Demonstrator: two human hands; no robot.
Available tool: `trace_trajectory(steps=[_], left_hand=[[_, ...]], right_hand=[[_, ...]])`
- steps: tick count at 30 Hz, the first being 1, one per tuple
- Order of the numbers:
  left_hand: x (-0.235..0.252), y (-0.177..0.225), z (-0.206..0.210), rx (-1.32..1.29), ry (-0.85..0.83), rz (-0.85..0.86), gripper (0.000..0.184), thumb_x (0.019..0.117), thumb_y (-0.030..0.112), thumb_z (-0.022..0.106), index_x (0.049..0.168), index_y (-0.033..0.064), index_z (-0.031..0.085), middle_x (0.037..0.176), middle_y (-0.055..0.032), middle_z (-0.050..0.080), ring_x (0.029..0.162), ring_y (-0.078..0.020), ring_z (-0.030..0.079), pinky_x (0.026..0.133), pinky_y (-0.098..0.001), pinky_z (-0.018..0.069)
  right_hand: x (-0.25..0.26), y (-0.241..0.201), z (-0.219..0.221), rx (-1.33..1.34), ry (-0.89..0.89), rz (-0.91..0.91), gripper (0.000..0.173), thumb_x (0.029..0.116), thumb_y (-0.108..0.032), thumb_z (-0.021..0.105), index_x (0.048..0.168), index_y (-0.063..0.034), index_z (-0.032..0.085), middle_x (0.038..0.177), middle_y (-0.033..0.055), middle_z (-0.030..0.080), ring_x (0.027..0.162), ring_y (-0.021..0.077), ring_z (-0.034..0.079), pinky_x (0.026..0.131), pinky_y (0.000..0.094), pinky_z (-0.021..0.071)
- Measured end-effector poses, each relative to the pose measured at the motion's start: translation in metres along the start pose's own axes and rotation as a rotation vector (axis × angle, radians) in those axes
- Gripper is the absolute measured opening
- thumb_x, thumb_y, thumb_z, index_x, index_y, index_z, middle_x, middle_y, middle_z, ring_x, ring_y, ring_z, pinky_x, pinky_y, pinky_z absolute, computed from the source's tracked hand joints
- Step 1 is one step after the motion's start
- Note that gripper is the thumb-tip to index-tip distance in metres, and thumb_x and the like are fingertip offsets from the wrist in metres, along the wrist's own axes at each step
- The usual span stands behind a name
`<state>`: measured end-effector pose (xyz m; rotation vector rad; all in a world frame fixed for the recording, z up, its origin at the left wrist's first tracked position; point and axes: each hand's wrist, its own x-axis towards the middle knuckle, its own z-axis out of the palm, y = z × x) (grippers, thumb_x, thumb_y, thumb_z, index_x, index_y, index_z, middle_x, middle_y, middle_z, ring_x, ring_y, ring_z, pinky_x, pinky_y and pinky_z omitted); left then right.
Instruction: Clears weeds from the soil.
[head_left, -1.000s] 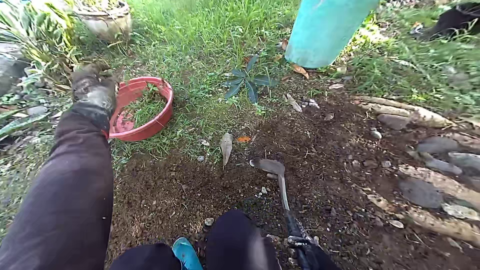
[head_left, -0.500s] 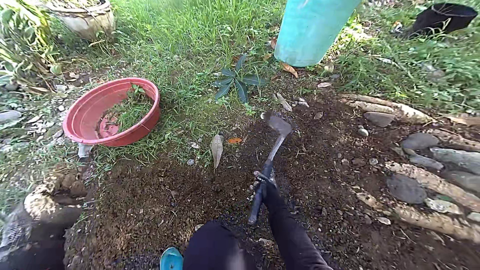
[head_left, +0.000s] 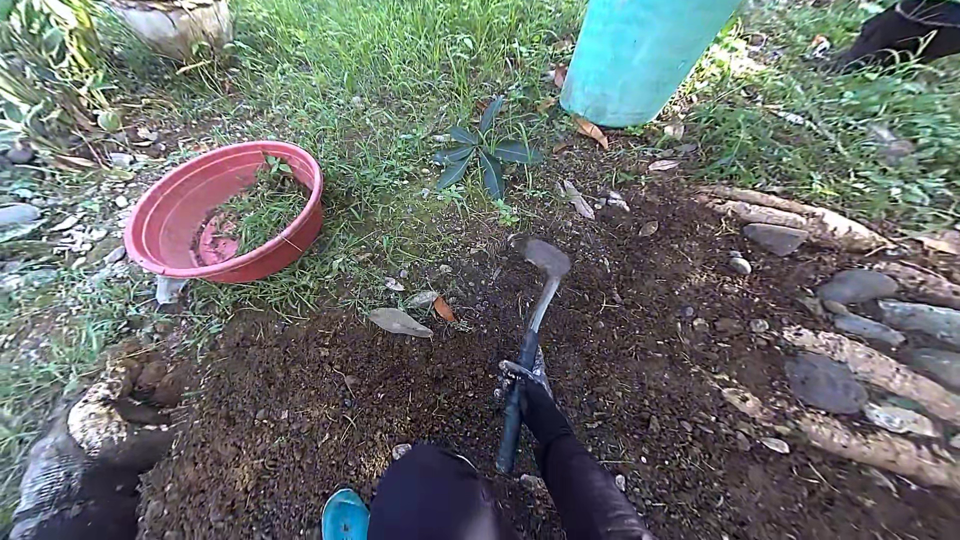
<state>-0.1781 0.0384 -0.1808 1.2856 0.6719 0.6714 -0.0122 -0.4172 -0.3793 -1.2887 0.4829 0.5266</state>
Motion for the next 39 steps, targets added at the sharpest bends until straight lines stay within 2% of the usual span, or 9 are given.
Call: trace_trajectory(steps=[5, 7, 13, 15, 20, 25, 34, 36, 39], left_hand=[[0.025, -0.022, -0.028, -0.028, -0.293, 0.233, 0.028, 0.1100, 0.021, 0.033, 0.116, 0.0118, 0.058, 0.093, 0.0038, 0.066, 0.080, -0.0065, 0.065, 0.069, -0.0241, 0.0566], [0.001, 0.000, 0.014, 0.054, 0.015, 0.081, 0.026, 0.1104, 0.022, 0.036, 0.102, 0.0195, 0.060, 0.078, 0.0095, 0.062, 0.067, -0.0016, 0.060, 0.062, -0.0186, 0.0534], [0.007, -0.004, -0.002, -0.016, -0.055, 0.040, 0.023, 0.1100, 0.022, 0.037, 0.106, 0.0174, 0.060, 0.082, 0.0064, 0.063, 0.070, -0.0041, 0.061, 0.064, -0.0210, 0.0545], [0.003, 0.002, 0.004, -0.008, -0.040, 0.031, 0.025, 0.1101, 0.023, 0.037, 0.103, 0.0201, 0.060, 0.079, 0.0082, 0.062, 0.067, -0.0023, 0.060, 0.061, -0.0183, 0.0533], [-0.010, 0.011, 0.020, 0.000, -0.020, 0.034, 0.028, 0.1106, 0.021, 0.034, 0.099, 0.0178, 0.059, 0.078, 0.0075, 0.063, 0.068, -0.0028, 0.061, 0.062, -0.0189, 0.0535], [-0.006, 0.001, 0.004, 0.059, -0.005, 0.067, 0.023, 0.1104, 0.023, 0.040, 0.109, 0.0145, 0.061, 0.086, 0.0056, 0.065, 0.075, -0.0048, 0.063, 0.069, -0.0223, 0.0560], [0.000, 0.002, 0.012, 0.085, -0.001, 0.014, 0.020, 0.1103, 0.022, 0.039, 0.105, 0.0174, 0.058, 0.081, 0.0083, 0.060, 0.069, -0.0023, 0.058, 0.064, -0.0197, 0.0530], [-0.001, 0.001, 0.017, 0.056, 0.011, 0.020, 0.022, 0.1106, 0.022, 0.038, 0.105, 0.0172, 0.059, 0.079, 0.0081, 0.060, 0.068, -0.0031, 0.059, 0.064, -0.0204, 0.0533], [-0.011, 0.013, 0.023, 0.014, 0.065, 0.052, 0.024, 0.1117, 0.021, 0.036, 0.108, 0.0128, 0.058, 0.081, 0.0051, 0.064, 0.069, -0.0050, 0.063, 0.064, -0.0221, 0.0560]], right_hand=[[-0.018, 0.047, -0.051, -0.326, -0.037, 0.213, 0.059, 0.0970, -0.011, 0.065, 0.148, -0.0043, 0.036, 0.093, 0.0127, 0.061, 0.065, 0.0176, 0.061, 0.058, 0.0363, 0.0553], [-0.026, 0.025, -0.053, -0.267, 0.008, 0.193, 0.067, 0.0955, -0.006, 0.065, 0.153, -0.0096, 0.032, 0.090, 0.0113, 0.060, 0.061, 0.0168, 0.059, 0.053, 0.0354, 0.0538], [-0.005, 0.008, 0.000, -0.021, -0.011, 0.067, 0.016, 0.1053, -0.011, 0.051, 0.118, -0.0006, 0.053, 0.076, 0.0031, 0.059, 0.060, 0.0089, 0.059, 0.057, 0.0256, 0.0553], [-0.020, 0.037, -0.012, -0.183, -0.126, 0.151, 0.047, 0.1010, -0.010, 0.056, 0.144, -0.0014, 0.038, 0.091, 0.0100, 0.061, 0.068, 0.0157, 0.062, 0.061, 0.0346, 0.0567], [-0.024, 0.030, -0.038, -0.185, -0.060, 0.158, 0.072, 0.0935, -0.004, 0.065, 0.155, -0.0144, 0.030, 0.093, 0.0111, 0.062, 0.061, 0.0174, 0.061, 0.052, 0.0361, 0.0546], [0.004, 0.005, 0.004, 0.043, -0.033, 0.064, 0.014, 0.1070, -0.012, 0.046, 0.111, -0.0017, 0.055, 0.073, 0.0012, 0.058, 0.057, 0.0071, 0.058, 0.054, 0.0233, 0.0545], [-0.053, 0.045, -0.063, -0.405, -0.177, 0.235, 0.097, 0.0841, -0.007, 0.074, 0.162, -0.0237, 0.018, 0.097, 0.0152, 0.063, 0.061, 0.0215, 0.059, 0.052, 0.0402, 0.0524], [-0.026, 0.025, -0.049, -0.246, -0.144, 0.105, 0.088, 0.0884, -0.008, 0.069, 0.161, -0.0221, 0.022, 0.092, 0.0121, 0.062, 0.059, 0.0190, 0.059, 0.050, 0.0380, 0.0532], [0.017, -0.015, 0.007, 0.026, -0.047, -0.015, 0.021, 0.1060, -0.013, 0.049, 0.124, -0.0015, 0.053, 0.081, 0.0046, 0.061, 0.063, 0.0120, 0.060, 0.059, 0.0296, 0.0561]])
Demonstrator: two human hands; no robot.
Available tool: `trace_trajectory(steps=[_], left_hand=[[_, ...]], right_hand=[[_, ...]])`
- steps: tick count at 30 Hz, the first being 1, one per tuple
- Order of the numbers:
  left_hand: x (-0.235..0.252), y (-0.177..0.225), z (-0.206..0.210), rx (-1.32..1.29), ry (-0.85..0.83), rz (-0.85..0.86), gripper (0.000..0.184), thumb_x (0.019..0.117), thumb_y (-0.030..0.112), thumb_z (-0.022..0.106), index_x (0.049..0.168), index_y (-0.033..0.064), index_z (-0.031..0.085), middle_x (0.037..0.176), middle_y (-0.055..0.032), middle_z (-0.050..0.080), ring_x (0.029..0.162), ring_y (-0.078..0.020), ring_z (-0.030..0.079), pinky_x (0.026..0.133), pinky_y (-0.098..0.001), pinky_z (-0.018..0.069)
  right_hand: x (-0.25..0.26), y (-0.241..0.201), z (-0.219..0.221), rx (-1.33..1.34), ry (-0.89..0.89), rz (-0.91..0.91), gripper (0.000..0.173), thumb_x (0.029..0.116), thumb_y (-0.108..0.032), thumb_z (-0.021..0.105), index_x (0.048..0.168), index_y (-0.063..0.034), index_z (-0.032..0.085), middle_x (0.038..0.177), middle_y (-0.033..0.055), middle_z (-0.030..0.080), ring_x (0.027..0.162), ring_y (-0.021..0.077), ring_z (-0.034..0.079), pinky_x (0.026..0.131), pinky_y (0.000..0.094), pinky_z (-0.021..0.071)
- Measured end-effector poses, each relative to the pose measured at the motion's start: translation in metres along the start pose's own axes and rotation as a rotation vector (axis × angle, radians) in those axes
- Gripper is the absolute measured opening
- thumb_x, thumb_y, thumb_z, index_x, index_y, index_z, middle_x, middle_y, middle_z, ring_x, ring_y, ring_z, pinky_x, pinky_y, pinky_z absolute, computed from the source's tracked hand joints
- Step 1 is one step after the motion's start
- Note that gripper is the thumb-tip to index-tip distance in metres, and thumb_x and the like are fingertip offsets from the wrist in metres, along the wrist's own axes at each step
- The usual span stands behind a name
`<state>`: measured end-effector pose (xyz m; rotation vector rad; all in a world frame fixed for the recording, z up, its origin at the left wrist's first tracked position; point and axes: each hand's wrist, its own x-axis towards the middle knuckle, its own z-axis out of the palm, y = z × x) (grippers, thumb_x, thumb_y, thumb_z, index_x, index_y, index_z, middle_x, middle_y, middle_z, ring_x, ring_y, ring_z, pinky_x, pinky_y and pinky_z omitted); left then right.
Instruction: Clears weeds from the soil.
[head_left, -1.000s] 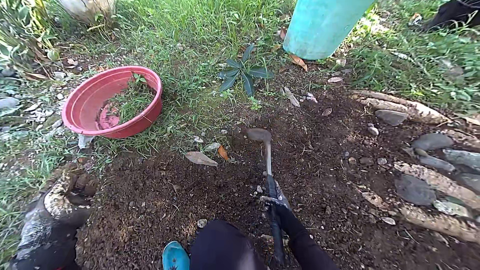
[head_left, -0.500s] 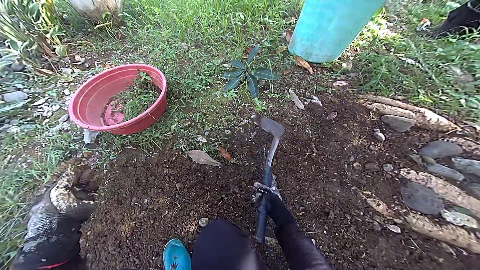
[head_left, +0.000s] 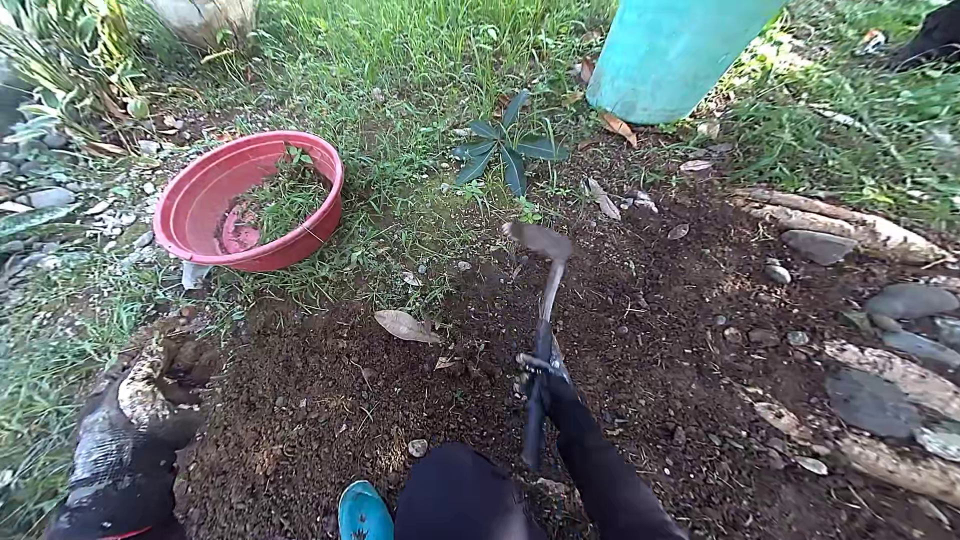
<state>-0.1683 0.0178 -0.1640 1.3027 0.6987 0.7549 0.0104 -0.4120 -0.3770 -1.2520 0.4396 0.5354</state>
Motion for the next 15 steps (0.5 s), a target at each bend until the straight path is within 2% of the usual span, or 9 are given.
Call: trace_trajectory(steps=[1, 3, 5, 8, 11, 12, 14, 15], left_hand=[[0.000, 0.001, -0.002, -0.005, -0.002, -0.004, 0.025, 0.1117, 0.021, 0.035, 0.107, 0.0132, 0.059, 0.080, 0.0053, 0.064, 0.068, -0.0050, 0.062, 0.063, -0.0217, 0.0554], [-0.002, 0.002, -0.001, -0.001, 0.019, -0.024, 0.025, 0.1119, 0.020, 0.035, 0.106, 0.0127, 0.058, 0.081, 0.0052, 0.064, 0.069, -0.0049, 0.062, 0.064, -0.0215, 0.0557], [0.002, 0.001, -0.004, -0.002, 0.005, -0.013, 0.024, 0.1111, 0.021, 0.036, 0.103, 0.0149, 0.058, 0.080, 0.0066, 0.063, 0.069, -0.0041, 0.061, 0.065, -0.0211, 0.0552], [0.005, 0.000, -0.001, -0.020, -0.021, 0.003, 0.026, 0.1106, 0.020, 0.036, 0.099, 0.0165, 0.059, 0.077, 0.0070, 0.063, 0.067, -0.0035, 0.061, 0.061, -0.0201, 0.0542], [-0.004, 0.007, 0.006, 0.018, 0.005, -0.009, 0.025, 0.1117, 0.018, 0.032, 0.106, 0.0119, 0.055, 0.080, 0.0050, 0.062, 0.070, -0.0044, 0.061, 0.065, -0.0214, 0.0554], [-0.002, 0.005, 0.006, 0.006, 0.010, -0.009, 0.025, 0.1118, 0.019, 0.032, 0.105, 0.0124, 0.056, 0.080, 0.0051, 0.062, 0.069, -0.0042, 0.062, 0.064, -0.0212, 0.0555], [0.003, 0.002, 0.000, 0.004, -0.006, 0.002, 0.025, 0.1117, 0.020, 0.033, 0.106, 0.0142, 0.057, 0.080, 0.0061, 0.063, 0.069, -0.0039, 0.062, 0.064, -0.0214, 0.0556], [0.004, 0.003, 0.001, -0.008, -0.005, 0.008, 0.025, 0.1118, 0.020, 0.034, 0.104, 0.0153, 0.057, 0.078, 0.0065, 0.063, 0.067, -0.0040, 0.062, 0.062, -0.0216, 0.0556]], right_hand=[[0.013, -0.010, 0.019, 0.029, 0.035, -0.012, 0.019, 0.1080, -0.014, 0.046, 0.118, -0.0001, 0.055, 0.080, 0.0032, 0.058, 0.063, 0.0100, 0.058, 0.060, 0.0269, 0.0548], [0.027, -0.003, 0.037, -0.028, 0.030, -0.010, 0.019, 0.1071, -0.012, 0.047, 0.118, 0.0011, 0.054, 0.079, 0.0040, 0.058, 0.063, 0.0101, 0.059, 0.060, 0.0269, 0.0551], [0.012, 0.032, 0.027, -0.169, -0.092, 0.105, 0.035, 0.1037, -0.009, 0.050, 0.137, 0.0015, 0.043, 0.087, 0.0094, 0.060, 0.067, 0.0155, 0.061, 0.062, 0.0344, 0.0560], [-0.015, 0.060, 0.004, -0.282, -0.088, 0.247, 0.053, 0.0987, -0.006, 0.061, 0.145, -0.0022, 0.037, 0.092, 0.0119, 0.060, 0.066, 0.0174, 0.061, 0.058, 0.0356, 0.0552], [-0.025, 0.051, -0.018, -0.245, -0.027, 0.228, 0.062, 0.0939, -0.003, 0.065, 0.148, -0.0088, 0.036, 0.087, 0.0093, 0.061, 0.059, 0.0159, 0.060, 0.051, 0.0339, 0.0542], [-0.017, 0.041, -0.019, -0.201, -0.002, 0.189, 0.058, 0.0953, -0.003, 0.063, 0.147, -0.0085, 0.038, 0.087, 0.0099, 0.061, 0.059, 0.0163, 0.060, 0.050, 0.0340, 0.0535], [0.002, 0.023, -0.006, -0.096, 0.018, 0.094, 0.027, 0.1046, -0.011, 0.052, 0.130, -0.0023, 0.050, 0.083, 0.0073, 0.061, 0.062, 0.0139, 0.060, 0.055, 0.0313, 0.0544], [0.010, 0.012, 0.011, -0.068, 0.023, 0.036, 0.023, 0.1078, -0.015, 0.047, 0.124, -0.0004, 0.054, 0.083, 0.0053, 0.060, 0.064, 0.0116, 0.059, 0.059, 0.0287, 0.0546]])
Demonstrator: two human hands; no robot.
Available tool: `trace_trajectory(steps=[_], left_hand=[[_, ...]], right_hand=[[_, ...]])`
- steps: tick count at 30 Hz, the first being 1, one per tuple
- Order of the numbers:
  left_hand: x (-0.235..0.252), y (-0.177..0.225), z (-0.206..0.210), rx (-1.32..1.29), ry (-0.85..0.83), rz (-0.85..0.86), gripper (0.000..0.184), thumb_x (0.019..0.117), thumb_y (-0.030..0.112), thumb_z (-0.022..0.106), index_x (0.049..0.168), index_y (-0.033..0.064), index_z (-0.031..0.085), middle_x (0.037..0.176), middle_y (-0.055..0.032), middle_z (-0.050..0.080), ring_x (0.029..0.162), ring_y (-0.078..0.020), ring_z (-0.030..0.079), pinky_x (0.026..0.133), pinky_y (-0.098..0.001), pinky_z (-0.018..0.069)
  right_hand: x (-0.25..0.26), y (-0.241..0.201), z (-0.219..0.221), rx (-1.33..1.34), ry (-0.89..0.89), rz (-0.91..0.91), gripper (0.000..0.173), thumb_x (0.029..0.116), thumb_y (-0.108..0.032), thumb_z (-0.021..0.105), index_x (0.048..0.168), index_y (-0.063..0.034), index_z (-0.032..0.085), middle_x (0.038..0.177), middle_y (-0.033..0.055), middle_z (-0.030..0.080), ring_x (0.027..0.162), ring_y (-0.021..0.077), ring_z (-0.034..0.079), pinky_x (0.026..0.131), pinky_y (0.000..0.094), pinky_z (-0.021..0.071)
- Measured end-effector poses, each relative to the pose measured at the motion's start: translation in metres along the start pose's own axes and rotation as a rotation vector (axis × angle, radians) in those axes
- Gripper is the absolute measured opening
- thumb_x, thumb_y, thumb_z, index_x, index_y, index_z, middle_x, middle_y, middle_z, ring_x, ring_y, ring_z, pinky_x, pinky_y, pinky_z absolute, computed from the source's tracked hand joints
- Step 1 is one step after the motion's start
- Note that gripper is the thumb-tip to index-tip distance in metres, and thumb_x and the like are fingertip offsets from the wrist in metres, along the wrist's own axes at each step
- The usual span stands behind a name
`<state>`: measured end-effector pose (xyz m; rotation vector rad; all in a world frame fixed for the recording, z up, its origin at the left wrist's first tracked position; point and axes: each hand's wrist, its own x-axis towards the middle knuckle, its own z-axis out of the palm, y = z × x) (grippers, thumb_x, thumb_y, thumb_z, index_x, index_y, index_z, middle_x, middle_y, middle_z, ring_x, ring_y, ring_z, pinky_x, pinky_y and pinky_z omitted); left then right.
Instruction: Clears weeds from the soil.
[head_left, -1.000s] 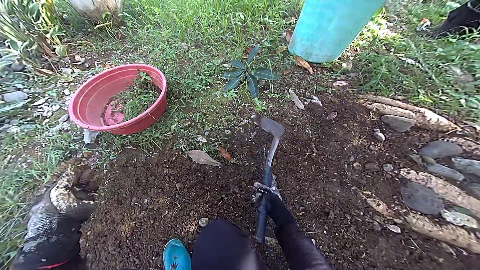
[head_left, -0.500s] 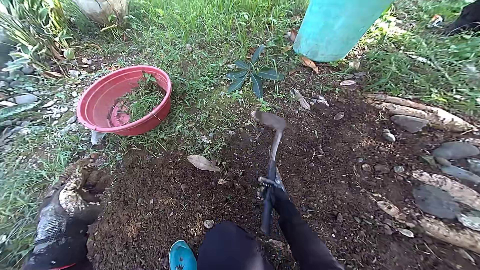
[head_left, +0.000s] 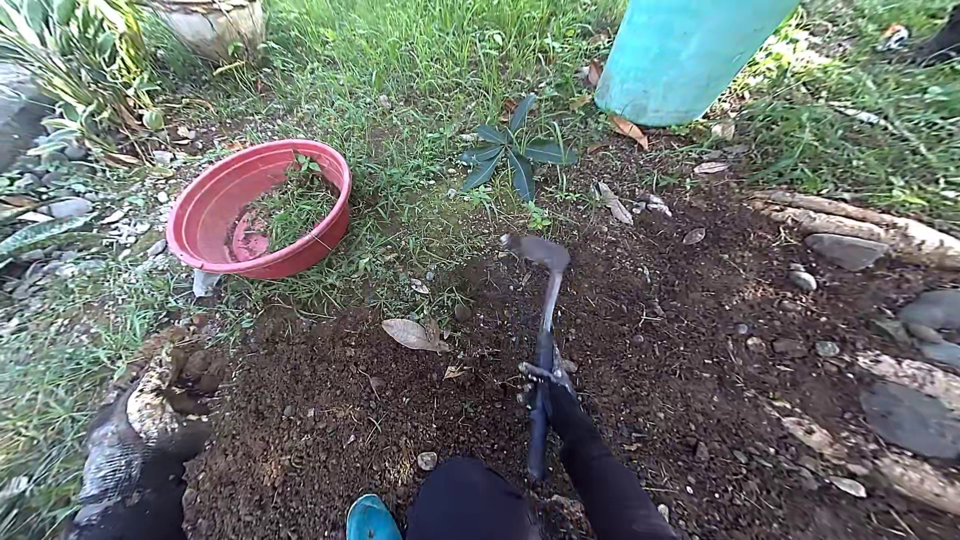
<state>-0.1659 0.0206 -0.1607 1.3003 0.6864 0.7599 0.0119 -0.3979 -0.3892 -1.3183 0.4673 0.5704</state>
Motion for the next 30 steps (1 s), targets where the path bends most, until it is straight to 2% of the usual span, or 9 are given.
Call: trace_trajectory(steps=[5, 8, 11, 14, 17, 21, 24, 26, 30], left_hand=[[0.002, -0.002, 0.008, 0.003, -0.001, 0.018, 0.026, 0.1108, 0.019, 0.033, 0.099, 0.0179, 0.057, 0.072, 0.0078, 0.061, 0.061, -0.0039, 0.058, 0.056, -0.0214, 0.0519], [0.000, -0.001, 0.009, 0.020, 0.041, 0.020, 0.020, 0.1107, 0.019, 0.037, 0.108, 0.0131, 0.056, 0.082, 0.0048, 0.062, 0.071, -0.0059, 0.062, 0.065, -0.0248, 0.0566], [-0.005, -0.003, 0.006, 0.047, 0.046, 0.022, 0.020, 0.1105, 0.017, 0.036, 0.109, 0.0113, 0.055, 0.083, 0.0048, 0.062, 0.073, -0.0050, 0.062, 0.068, -0.0238, 0.0564], [-0.001, -0.005, 0.002, 0.035, 0.042, 0.023, 0.022, 0.1106, 0.018, 0.036, 0.109, 0.0120, 0.056, 0.082, 0.0052, 0.062, 0.071, -0.0050, 0.062, 0.066, -0.0235, 0.0560], [0.003, -0.006, -0.002, 0.045, 0.060, 0.023, 0.021, 0.1107, 0.018, 0.036, 0.110, 0.0128, 0.055, 0.083, 0.0053, 0.063, 0.071, -0.0051, 0.062, 0.066, -0.0239, 0.0564], [0.003, -0.007, 0.007, 0.084, 0.063, 0.027, 0.017, 0.1097, 0.019, 0.040, 0.109, 0.0120, 0.056, 0.082, 0.0055, 0.061, 0.069, -0.0053, 0.061, 0.065, -0.0238, 0.0551], [0.004, -0.009, 0.005, 0.102, 0.034, 0.030, 0.018, 0.1096, 0.019, 0.041, 0.108, 0.0128, 0.057, 0.080, 0.0061, 0.060, 0.069, -0.0052, 0.059, 0.064, -0.0241, 0.0545], [0.007, -0.009, 0.007, 0.089, 0.030, 0.007, 0.021, 0.1096, 0.019, 0.038, 0.101, 0.0157, 0.057, 0.073, 0.0077, 0.057, 0.061, -0.0044, 0.055, 0.057, -0.0226, 0.0507], [0.005, -0.007, 0.007, 0.079, 0.076, 0.013, 0.017, 0.1096, 0.018, 0.041, 0.102, 0.0162, 0.056, 0.074, 0.0080, 0.059, 0.062, -0.0042, 0.058, 0.057, -0.0221, 0.0527]], right_hand=[[0.011, 0.010, 0.038, -0.181, -0.128, 0.056, 0.036, 0.1036, -0.009, 0.053, 0.137, 0.0017, 0.044, 0.086, 0.0087, 0.059, 0.066, 0.0138, 0.059, 0.061, 0.0322, 0.0541], [-0.013, 0.045, 0.010, -0.392, -0.236, 0.237, 0.073, 0.0945, -0.008, 0.066, 0.156, -0.0109, 0.026, 0.094, 0.0134, 0.059, 0.064, 0.0197, 0.059, 0.057, 0.0394, 0.0540], [-0.024, 0.035, -0.005, -0.351, -0.209, 0.184, 0.093, 0.0892, -0.002, 0.070, 0.163, -0.0245, 0.018, 0.101, 0.0160, 0.061, 0.059, 0.0199, 0.057, 0.051, 0.0385, 0.0506], [-0.006, 0.003, 0.014, -0.153, -0.100, 0.051, 0.074, 0.0944, -0.006, 0.066, 0.157, -0.0172, 0.028, 0.091, 0.0110, 0.060, 0.059, 0.0169, 0.058, 0.051, 0.0359, 0.0537], [0.009, -0.019, 0.049, -0.095, -0.010, 0.033, 0.032, 0.1029, -0.012, 0.057, 0.131, 0.0018, 0.050, 0.090, 0.0086, 0.059, 0.068, 0.0134, 0.059, 0.062, 0.0308, 0.0547], [0.000, 0.017, 0.015, -0.480, -0.166, 0.176, 0.063, 0.0970, -0.011, 0.065, 0.151, -0.0054, 0.034, 0.103, 0.0166, 0.061, 0.076, 0.0219, 0.062, 0.065, 0.0410, 0.0556], [-0.010, 0.012, -0.002, -0.415, -0.148, 0.167, 0.086, 0.0904, -0.004, 0.070, 0.160, -0.0189, 0.023, 0.101, 0.0162, 0.061, 0.065, 0.0212, 0.059, 0.055, 0.0393, 0.0525], [-0.009, 0.003, 0.008, -0.261, -0.085, 0.117, 0.068, 0.0933, -0.006, 0.068, 0.151, -0.0112, 0.033, 0.088, 0.0107, 0.060, 0.059, 0.0164, 0.059, 0.050, 0.0345, 0.0533], [0.001, -0.003, 0.047, -0.144, -0.059, 0.080, 0.032, 0.1038, -0.011, 0.055, 0.131, 0.0032, 0.050, 0.088, 0.0080, 0.058, 0.067, 0.0125, 0.057, 0.062, 0.0291, 0.0533]])
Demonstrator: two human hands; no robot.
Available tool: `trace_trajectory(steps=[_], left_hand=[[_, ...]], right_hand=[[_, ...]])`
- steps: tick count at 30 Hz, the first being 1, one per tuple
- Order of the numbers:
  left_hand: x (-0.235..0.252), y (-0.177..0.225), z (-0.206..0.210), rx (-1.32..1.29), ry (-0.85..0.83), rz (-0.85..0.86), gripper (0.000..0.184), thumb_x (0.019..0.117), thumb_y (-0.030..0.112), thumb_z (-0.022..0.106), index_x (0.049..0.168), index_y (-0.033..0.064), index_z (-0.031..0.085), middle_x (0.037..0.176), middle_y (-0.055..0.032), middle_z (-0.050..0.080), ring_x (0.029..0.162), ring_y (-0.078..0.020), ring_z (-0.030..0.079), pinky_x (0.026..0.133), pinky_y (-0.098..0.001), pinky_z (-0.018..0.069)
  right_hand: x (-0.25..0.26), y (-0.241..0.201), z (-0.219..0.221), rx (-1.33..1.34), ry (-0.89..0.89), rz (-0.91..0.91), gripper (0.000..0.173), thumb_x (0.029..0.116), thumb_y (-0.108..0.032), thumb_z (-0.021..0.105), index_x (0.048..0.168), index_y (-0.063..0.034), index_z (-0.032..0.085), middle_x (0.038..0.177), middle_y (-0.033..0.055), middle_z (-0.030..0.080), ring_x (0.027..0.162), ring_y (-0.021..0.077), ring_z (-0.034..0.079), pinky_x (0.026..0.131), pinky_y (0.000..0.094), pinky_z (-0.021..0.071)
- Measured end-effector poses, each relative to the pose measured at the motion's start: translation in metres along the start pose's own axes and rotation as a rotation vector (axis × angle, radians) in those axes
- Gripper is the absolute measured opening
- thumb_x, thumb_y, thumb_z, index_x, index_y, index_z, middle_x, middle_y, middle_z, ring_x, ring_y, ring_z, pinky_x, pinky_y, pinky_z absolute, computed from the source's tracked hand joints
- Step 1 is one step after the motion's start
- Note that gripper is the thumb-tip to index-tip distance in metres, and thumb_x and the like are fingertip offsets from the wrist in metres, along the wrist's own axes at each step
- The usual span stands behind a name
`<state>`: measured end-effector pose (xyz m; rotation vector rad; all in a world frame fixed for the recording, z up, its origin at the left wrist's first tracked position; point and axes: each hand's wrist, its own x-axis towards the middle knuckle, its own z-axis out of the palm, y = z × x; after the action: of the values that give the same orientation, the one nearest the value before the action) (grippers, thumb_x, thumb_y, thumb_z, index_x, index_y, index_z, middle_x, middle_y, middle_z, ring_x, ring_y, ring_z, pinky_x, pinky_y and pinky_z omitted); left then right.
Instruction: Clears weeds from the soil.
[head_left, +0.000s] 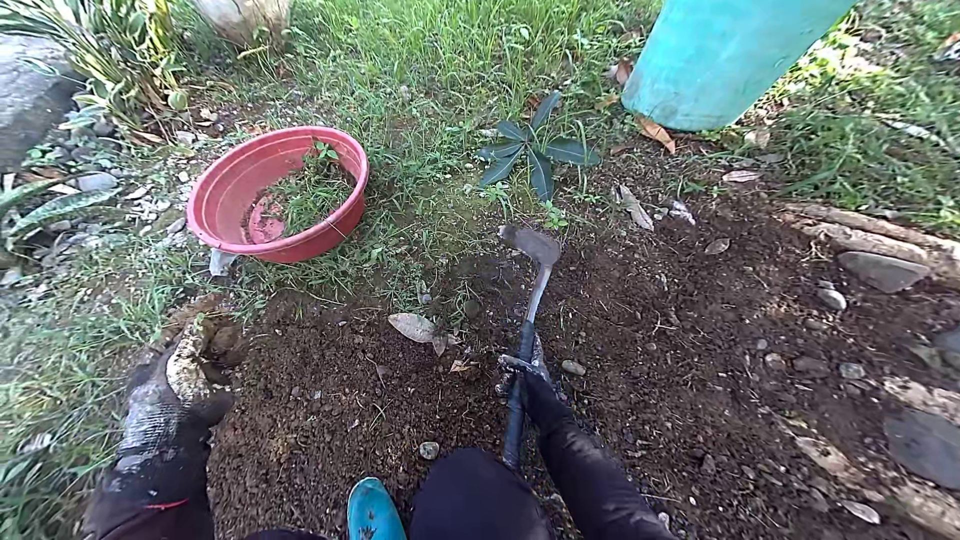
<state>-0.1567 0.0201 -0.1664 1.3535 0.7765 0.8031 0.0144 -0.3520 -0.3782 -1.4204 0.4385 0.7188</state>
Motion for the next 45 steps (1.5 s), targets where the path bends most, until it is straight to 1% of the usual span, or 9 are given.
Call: trace_trajectory(steps=[7, 15, 20, 25, 29, 33, 39, 42, 45], left_hand=[[-0.003, -0.003, 0.007, -0.015, 0.012, 0.015, 0.015, 0.1084, 0.016, 0.044, 0.099, 0.0151, 0.057, 0.072, 0.0077, 0.060, 0.061, -0.0031, 0.058, 0.056, -0.0209, 0.0524], [-0.008, -0.001, 0.000, 0.011, -0.011, -0.008, 0.017, 0.1098, 0.017, 0.042, 0.102, 0.0134, 0.057, 0.076, 0.0071, 0.060, 0.065, -0.0038, 0.059, 0.060, -0.0210, 0.0532], [-0.007, 0.001, 0.008, 0.107, 0.007, -0.003, 0.013, 0.1092, 0.018, 0.045, 0.107, 0.0126, 0.057, 0.077, 0.0077, 0.058, 0.065, -0.0026, 0.058, 0.061, -0.0209, 0.0531], [-0.007, -0.003, 0.010, 0.153, 0.052, -0.012, 0.015, 0.1086, 0.019, 0.047, 0.117, 0.0102, 0.057, 0.084, 0.0058, 0.059, 0.070, -0.0036, 0.059, 0.064, -0.0226, 0.0537], [-0.005, -0.006, 0.010, 0.078, 0.036, 0.023, 0.009, 0.1064, 0.018, 0.052, 0.109, 0.0140, 0.059, 0.078, 0.0078, 0.062, 0.064, -0.0034, 0.061, 0.058, -0.0215, 0.0543], [-0.011, -0.007, 0.009, 0.210, 0.049, -0.001, 0.018, 0.1086, 0.019, 0.049, 0.120, 0.0085, 0.057, 0.087, 0.0057, 0.059, 0.073, -0.0019, 0.058, 0.067, -0.0218, 0.0533], [-0.017, 0.002, 0.015, 0.119, 0.070, -0.015, 0.017, 0.1092, 0.019, 0.048, 0.121, 0.0091, 0.056, 0.088, 0.0045, 0.062, 0.072, -0.0039, 0.062, 0.065, -0.0229, 0.0556], [-0.016, 0.001, 0.013, 0.117, 0.078, -0.020, 0.014, 0.1090, 0.018, 0.048, 0.117, 0.0109, 0.056, 0.083, 0.0067, 0.061, 0.069, -0.0023, 0.061, 0.064, -0.0214, 0.0551], [-0.016, 0.002, 0.013, 0.169, 0.090, -0.020, 0.017, 0.1087, 0.018, 0.048, 0.120, 0.0082, 0.056, 0.086, 0.0053, 0.059, 0.071, -0.0022, 0.059, 0.066, -0.0218, 0.0537]], right_hand=[[-0.036, 0.064, -0.057, -0.347, -0.185, 0.063, 0.099, 0.0857, -0.008, 0.074, 0.164, -0.0250, 0.016, 0.108, 0.0195, 0.062, 0.065, 0.0230, 0.059, 0.055, 0.0425, 0.0524], [-0.019, 0.030, -0.034, -0.150, -0.018, 0.041, 0.047, 0.0993, -0.010, 0.061, 0.140, 0.0025, 0.039, 0.087, 0.0108, 0.059, 0.063, 0.0158, 0.060, 0.058, 0.0346, 0.0556], [-0.029, 0.042, -0.085, -0.187, -0.014, 0.060, 0.094, 0.0882, -0.002, 0.070, 0.163, -0.0262, 0.017, 0.096, 0.0154, 0.061, 0.059, 0.0215, 0.059, 0.049, 0.0401, 0.0527], [-0.030, 0.006, -0.040, 0.074, 0.040, 0.020, 0.029, 0.0995, -0.005, 0.058, 0.126, -0.0002, 0.047, 0.077, 0.0057, 0.058, 0.057, 0.0125, 0.058, 0.053, 0.0306, 0.0552], [-0.055, 0.047, -0.067, -0.337, -0.197, 0.120, 0.056, 0.0961, -0.012, 0.064, 0.145, -0.0030, 0.037, 0.087, 0.0087, 0.060, 0.065, 0.0153, 0.060, 0.059, 0.0348, 0.0548], [-0.070, 0.049, -0.099, -0.355, -0.151, 0.103, 0.105, 0.0809, -0.005, 0.074, 0.165, -0.0283, 0.014, 0.104, 0.0180, 0.062, 0.061, 0.0218, 0.055, 0.052, 0.0419, 0.0492], [-0.050, 0.010, -0.041, -0.071, 0.023, 0.024, 0.035, 0.1013, -0.007, 0.057, 0.132, 0.0036, 0.045, 0.081, 0.0070, 0.059, 0.062, 0.0132, 0.060, 0.058, 0.0311, 0.0557], [-0.050, 0.051, -0.073, -0.450, -0.103, 0.063, 0.062, 0.0943, -0.011, 0.067, 0.148, -0.0004, 0.038, 0.097, 0.0158, 0.064, 0.073, 0.0209, 0.064, 0.068, 0.0409, 0.0570], [-0.060, 0.044, -0.090, -0.426, -0.089, 0.103, 0.098, 0.0880, -0.007, 0.072, 0.164, -0.0231, 0.013, 0.099, 0.0172, 0.061, 0.065, 0.0229, 0.059, 0.057, 0.0429, 0.0524]])
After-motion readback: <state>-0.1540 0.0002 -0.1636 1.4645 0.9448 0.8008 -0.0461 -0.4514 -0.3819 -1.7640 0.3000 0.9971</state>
